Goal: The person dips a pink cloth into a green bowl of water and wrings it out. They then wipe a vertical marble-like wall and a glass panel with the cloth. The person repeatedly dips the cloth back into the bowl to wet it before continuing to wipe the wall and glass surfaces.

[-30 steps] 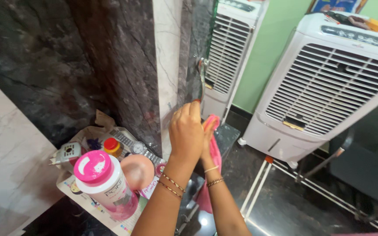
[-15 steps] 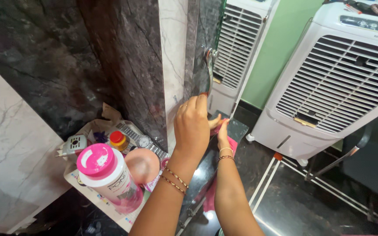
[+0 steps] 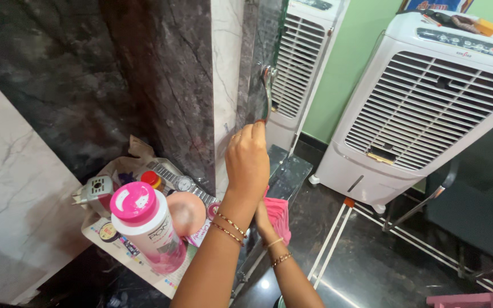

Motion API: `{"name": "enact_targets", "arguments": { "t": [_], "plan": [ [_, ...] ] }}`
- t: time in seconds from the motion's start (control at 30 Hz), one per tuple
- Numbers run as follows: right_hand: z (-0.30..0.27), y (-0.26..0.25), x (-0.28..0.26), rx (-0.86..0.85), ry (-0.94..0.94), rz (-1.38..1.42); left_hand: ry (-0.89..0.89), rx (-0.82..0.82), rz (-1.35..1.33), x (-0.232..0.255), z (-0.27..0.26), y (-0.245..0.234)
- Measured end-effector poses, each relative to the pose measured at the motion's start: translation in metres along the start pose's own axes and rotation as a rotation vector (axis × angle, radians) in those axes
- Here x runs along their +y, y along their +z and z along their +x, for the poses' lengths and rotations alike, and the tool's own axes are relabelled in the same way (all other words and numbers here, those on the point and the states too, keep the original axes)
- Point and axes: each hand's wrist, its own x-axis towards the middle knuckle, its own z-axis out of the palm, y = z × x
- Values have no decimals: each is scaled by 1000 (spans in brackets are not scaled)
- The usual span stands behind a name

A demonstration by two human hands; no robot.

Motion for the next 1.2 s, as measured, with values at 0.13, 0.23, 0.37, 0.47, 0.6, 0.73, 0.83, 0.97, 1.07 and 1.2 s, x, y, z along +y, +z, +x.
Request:
{"name": "enact_targets", "arguments": {
  "t": [0.13,0.23,0.37,0.47,0.6,0.73,0.83,0.97,1.07,1.2],
  "plan": [
    [48,-20,-25,24,-9,87,5,-21,0,-3,-2,3],
    [63,-33,-38,114,179,151,-2,-29,0,-5,-1,4],
    [52,-14,-26,46,61,228,-12,-5,14,-3,-2,5],
    [7,-2,-5,8,-66,38,0,9,5,-3,-1,5],
    [-40,10,10,58,-111,-81,-14,-4,11,0,-1,5],
    [-64,32,7,160,31,204,9,10,-2,0,1,0],
    [-84,41,-12,156,-158,-78,17,3,-21,0,-1,-2],
    [-74,46,-42,197,-207,-399,-2,-17,-26,0,0,-1],
    [-74,50,-48,208,-205,-321,9,-2,-22,-1,-1,0],
    [-82,53,-45,276,-132,-330,-5,-29,-5,-1,-4,-1]
  ]
}}
